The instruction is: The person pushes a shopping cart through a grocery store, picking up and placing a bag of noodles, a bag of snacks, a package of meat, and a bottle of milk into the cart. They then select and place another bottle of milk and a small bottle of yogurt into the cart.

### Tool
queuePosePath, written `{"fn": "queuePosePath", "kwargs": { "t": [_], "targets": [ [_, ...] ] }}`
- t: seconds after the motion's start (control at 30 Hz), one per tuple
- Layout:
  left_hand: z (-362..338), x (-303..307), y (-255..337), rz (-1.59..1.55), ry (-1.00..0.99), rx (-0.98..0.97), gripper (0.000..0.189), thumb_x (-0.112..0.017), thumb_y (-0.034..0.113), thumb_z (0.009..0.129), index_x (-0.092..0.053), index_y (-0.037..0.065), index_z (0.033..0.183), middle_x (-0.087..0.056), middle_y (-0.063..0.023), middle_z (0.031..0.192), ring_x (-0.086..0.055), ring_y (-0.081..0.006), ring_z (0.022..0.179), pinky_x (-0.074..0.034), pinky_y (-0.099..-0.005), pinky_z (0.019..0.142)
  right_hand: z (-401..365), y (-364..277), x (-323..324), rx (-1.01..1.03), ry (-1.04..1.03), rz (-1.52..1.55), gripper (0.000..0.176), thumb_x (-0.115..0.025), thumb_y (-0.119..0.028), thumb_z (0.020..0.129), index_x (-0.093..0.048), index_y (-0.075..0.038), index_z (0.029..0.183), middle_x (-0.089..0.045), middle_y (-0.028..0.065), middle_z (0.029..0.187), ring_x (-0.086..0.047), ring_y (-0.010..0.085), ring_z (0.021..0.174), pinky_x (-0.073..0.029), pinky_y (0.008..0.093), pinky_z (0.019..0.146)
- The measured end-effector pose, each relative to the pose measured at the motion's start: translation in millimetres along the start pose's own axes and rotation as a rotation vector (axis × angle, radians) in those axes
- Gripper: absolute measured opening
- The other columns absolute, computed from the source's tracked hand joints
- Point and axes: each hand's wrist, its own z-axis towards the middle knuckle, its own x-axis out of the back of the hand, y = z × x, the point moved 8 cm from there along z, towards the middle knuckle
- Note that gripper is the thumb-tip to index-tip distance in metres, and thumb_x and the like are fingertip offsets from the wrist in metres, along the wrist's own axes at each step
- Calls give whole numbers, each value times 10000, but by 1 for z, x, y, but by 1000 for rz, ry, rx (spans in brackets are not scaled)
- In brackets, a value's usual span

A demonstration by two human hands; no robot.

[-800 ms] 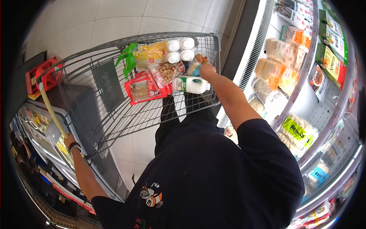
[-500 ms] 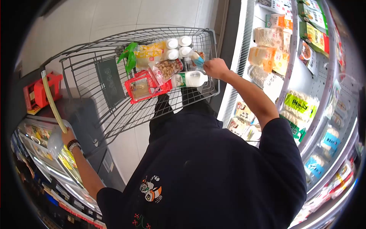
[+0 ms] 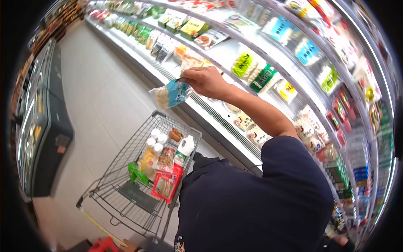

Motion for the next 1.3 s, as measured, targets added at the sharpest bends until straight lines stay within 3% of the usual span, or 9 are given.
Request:
{"fn": "queuePosePath", "kwargs": {
  "t": [0.2, 0.3, 0.33, 0.47, 0.7, 0.8, 0.97, 1.07, 1.3],
  "targets": [
    [-92, 44, 213, -605, 365, -436, 481, -593, 218, 989, -505, -74, 1362, -568, -224, 1360, -609, -320, 1172, -484, -414, 1016, -44, -3, 115, -127, 247, 40, 58, -684, -77, 901, -719, -70, 946, -702, 118, 785, -690, 259, 654, -522, 355, 576],
    [-169, -5, 386, -927, -273, -876, 610, -629, 258, 991, -379, -66, 1444, -488, -197, 1441, -496, -293, 1320, -407, -386, 1106, -59, -13, 128, -44, 212, 93, 58, -692, -64, 888, -713, -68, 941, -704, 108, 786, -689, 256, 648, -515, 353, 570],
    [-212, -17, 449, -981, -451, -927, 903, -706, 513, 889, -320, -68, 1462, -453, -211, 1465, -467, -330, 1346, -351, -440, 1135, -65, -18, 130, -34, 150, 90, 60, -711, -82, 875, -703, -66, 933, -703, 101, 781, -685, 266, 646, -511, 357, 569],
    [-367, -40, 609, -971, -980, -1279, 890, -823, 302, 837, -301, -34, 1475, -466, -198, 1440, -486, -282, 1312, -404, -397, 1087, -94, -13, 124, -22, 54, 223, 116, -743, -173, 877, -688, -73, 899, -643, 96, 685, -644, 287, 604, -483, 370, 538],
    [-520, -102, 718, -980, -1544, -919, 385, -800, 38, 835, -632, -16, 1177, -690, -58, 1089, -650, -141, 944, -535, -292, 841, -159, 113, 168, -343, 207, 424, 188, -723, -236, 894, -677, -57, 856, -609, 152, 655, -609, 308, 590, -455, 376, 554],
    [-561, -140, 752, -893, -1684, -884, 436, -743, 69, 889, -555, -18, 1272, -670, -85, 1147, -655, -154, 969, -557, -329, 841, -208, 185, 180, -619, 366, 772, 300, -674, -259, 972, -636, -12, 1138, -720, 74, 924, -656, 112, 863, -524, 283, 745],
    [-613, -148, 819, -1013, -1837, -769, 430, -722, 176, 937, -548, -10, 1283, -679, -78, 1127, -660, -147, 942, -568, -342, 823, -275, 213, 162, -903, 301, 1103, 858, -772, -465, 865, -369, 15, 1451, -602, 151, 1294, -584, 199, 1184, -481, 368, 995],
    [-635, -146, 844, -955, -1922, -809, 459, -713, 199, 947, -525, -11, 1310, -670, -89, 1145, -656, -155, 983, -572, -322, 805, -262, 203, 162, -914, 276, 1168, 817, -845, -356, 813, -437, 22, 1412, -594, 131, 1311, -571, 191, 1190, -462, 351, 1027],
    [-590, -139, 854, -1057, -1510, -1095, 554, -644, 200, 991, -376, -13, 1426, -592, -106, 1197, -642, -169, 1053, -553, -312, 850, -234, 242, 214, -715, 610, 934, 557, -779, -206, 887, -515, 24, 1320, -663, 116, 1212, -640, 167, 1083, -513, 334, 966]
  ]
}}
